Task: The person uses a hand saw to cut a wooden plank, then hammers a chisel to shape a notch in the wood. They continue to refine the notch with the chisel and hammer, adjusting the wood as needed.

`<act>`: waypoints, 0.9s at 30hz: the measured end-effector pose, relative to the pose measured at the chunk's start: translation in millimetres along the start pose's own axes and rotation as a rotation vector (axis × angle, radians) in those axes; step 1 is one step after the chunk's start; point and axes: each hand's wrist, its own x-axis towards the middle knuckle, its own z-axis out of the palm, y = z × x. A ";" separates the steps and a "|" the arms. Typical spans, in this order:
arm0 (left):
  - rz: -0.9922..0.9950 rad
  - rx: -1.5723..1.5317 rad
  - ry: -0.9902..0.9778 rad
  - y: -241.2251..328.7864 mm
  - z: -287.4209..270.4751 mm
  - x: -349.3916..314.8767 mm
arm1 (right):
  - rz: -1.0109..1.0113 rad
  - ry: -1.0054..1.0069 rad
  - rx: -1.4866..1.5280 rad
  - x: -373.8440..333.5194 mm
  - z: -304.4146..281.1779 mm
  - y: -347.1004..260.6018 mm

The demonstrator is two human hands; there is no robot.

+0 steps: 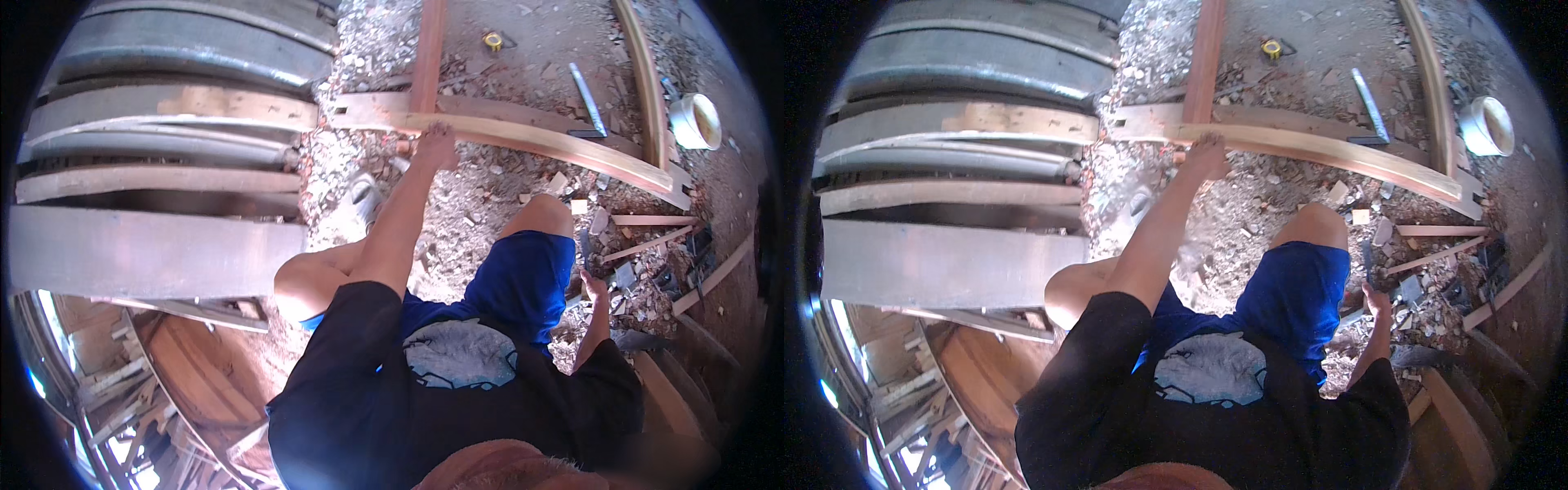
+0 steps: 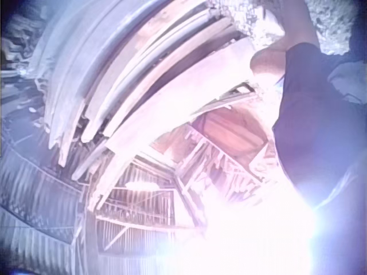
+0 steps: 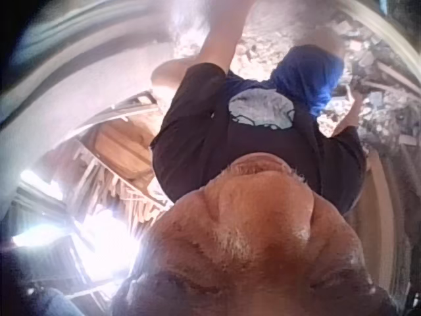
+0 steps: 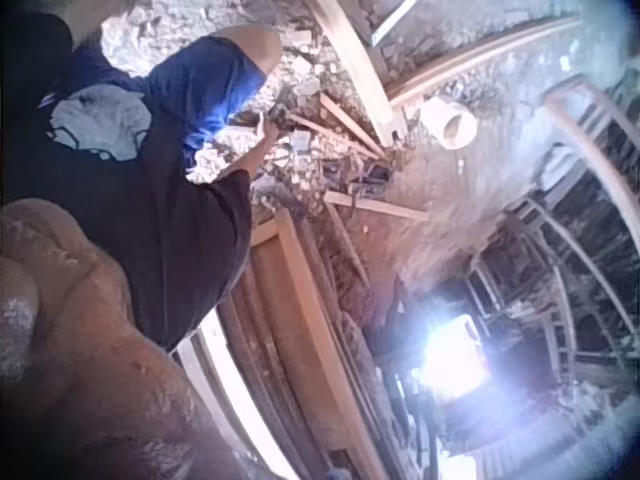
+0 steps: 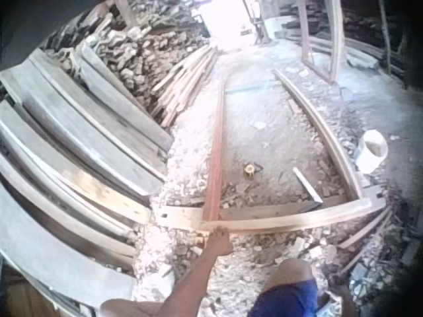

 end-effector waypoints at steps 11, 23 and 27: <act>0.005 0.026 -0.083 -7.8 -9.6 15.8 | 0.216 0.260 0.187 -5.0 44.2 -35.5; 0.084 -0.036 -0.008 -29.1 6.7 -4.5 | -0.019 0.141 -0.095 11.8 20.6 -32.2; 0.032 -0.100 0.235 -24.5 16.0 0.3 | -0.159 0.164 -0.348 51.4 47.0 -4.8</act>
